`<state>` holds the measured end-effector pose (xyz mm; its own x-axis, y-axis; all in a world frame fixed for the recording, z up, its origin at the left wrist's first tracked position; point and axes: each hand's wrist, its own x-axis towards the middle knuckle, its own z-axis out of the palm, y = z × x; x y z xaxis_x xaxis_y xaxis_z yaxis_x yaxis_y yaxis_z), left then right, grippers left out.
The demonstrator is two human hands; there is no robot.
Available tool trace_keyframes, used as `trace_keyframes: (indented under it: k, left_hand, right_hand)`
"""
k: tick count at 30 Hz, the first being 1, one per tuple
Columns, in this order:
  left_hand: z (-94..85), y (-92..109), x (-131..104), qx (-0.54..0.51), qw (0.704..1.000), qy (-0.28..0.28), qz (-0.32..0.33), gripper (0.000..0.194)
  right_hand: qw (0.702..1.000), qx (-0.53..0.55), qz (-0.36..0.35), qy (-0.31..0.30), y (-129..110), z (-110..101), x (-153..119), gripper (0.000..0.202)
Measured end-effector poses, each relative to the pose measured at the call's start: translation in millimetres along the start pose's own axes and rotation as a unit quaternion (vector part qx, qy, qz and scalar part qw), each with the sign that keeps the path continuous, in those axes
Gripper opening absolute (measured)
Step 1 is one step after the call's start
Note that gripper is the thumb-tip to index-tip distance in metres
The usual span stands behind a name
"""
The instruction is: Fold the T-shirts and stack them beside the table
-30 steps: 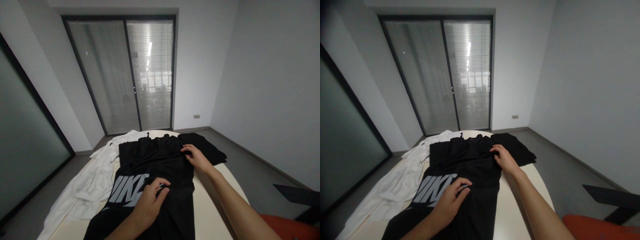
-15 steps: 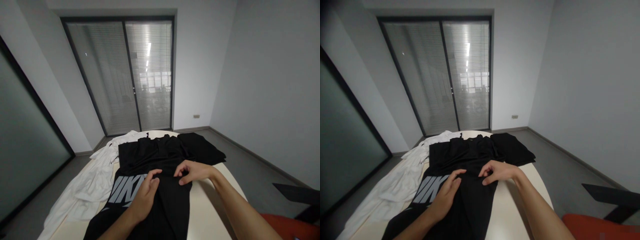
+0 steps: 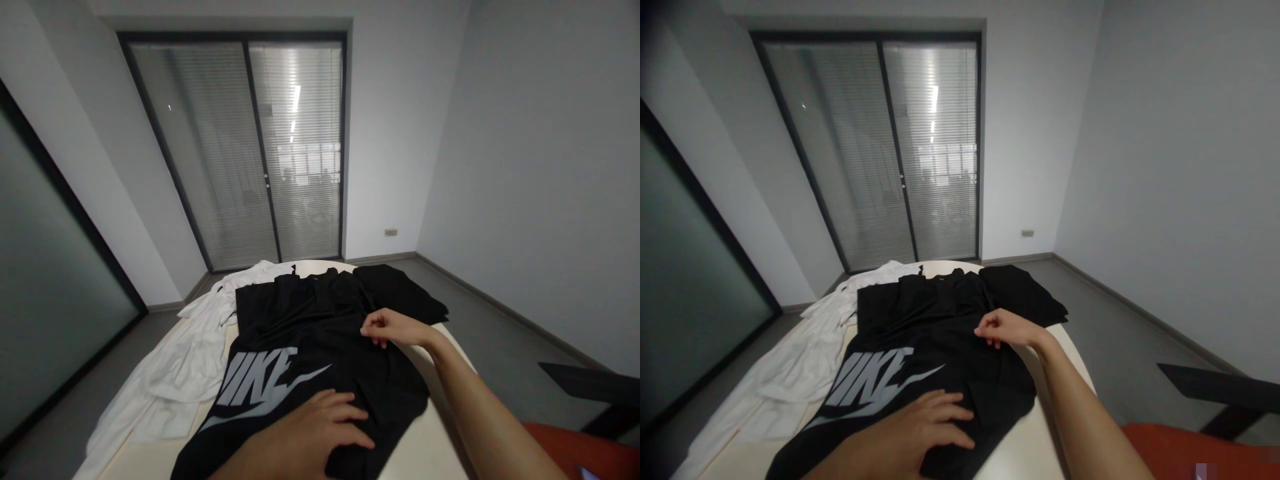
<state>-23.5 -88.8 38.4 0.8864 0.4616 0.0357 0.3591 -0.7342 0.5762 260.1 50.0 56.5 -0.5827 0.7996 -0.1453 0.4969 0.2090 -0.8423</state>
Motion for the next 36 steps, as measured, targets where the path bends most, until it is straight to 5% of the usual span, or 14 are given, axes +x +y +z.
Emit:
trace_keyframes:
  k: [2,5,9,12,15,21,25,27,31,36]
  left_hand:
    - [5.8,-2.7,2.1,0.024,0.999,-0.011,0.021,0.051]
    - [15.7,-5.4,5.6,0.055,0.997,-0.008,0.062,0.038]
    - [38.0,-13.7,13.0,0.075,0.989,-0.003,0.128,0.032]
    - [56.6,-20.9,19.1,0.048,0.988,-0.007,0.144,0.029]
    - [64.5,-19.8,23.5,0.023,0.987,0.008,0.16,0.028]
    - [39.1,-1.6,20.7,0.179,0.977,0.097,0.058,0.025]
    - [13.4,8.1,8.6,0.144,0.987,0.053,-0.053,0.069]
    - [3.4,13.3,3.6,0.106,0.989,0.03,-0.101,0.076]
    - [-10.2,14.0,-3.7,0.079,0.987,0.018,-0.137,0.07]
    - [-21.0,-14.7,-15.1,0.069,0.981,0.088,-0.158,0.057]
  right_hand:
    - [0.99,-0.111,0.027,0.088,5.4,-1.7,4.2,0.041]
    - [0.933,-0.286,0.121,0.182,8.8,-6.9,3.6,0.024]
    - [0.903,-0.331,0.237,0.135,8.2,-7.6,-0.7,0.03]
    - [0.912,-0.338,0.206,0.11,8.3,-3.4,0.6,0.021]
    - [0.926,-0.324,0.124,0.151,7.3,-0.2,5.2,0.015]
    - [0.897,-0.284,0.024,0.337,4.5,-4.1,9.2,0.025]
    - [0.899,-0.322,0.048,0.293,10.8,-3.5,8.7,0.027]
    - [0.907,-0.322,0.024,0.271,13.8,-0.9,9.6,0.036]
    - [0.908,-0.332,-0.063,0.247,8.2,5.7,11.6,0.054]
    - [0.912,-0.324,-0.131,0.217,-29.5,18.9,5.9,0.022]
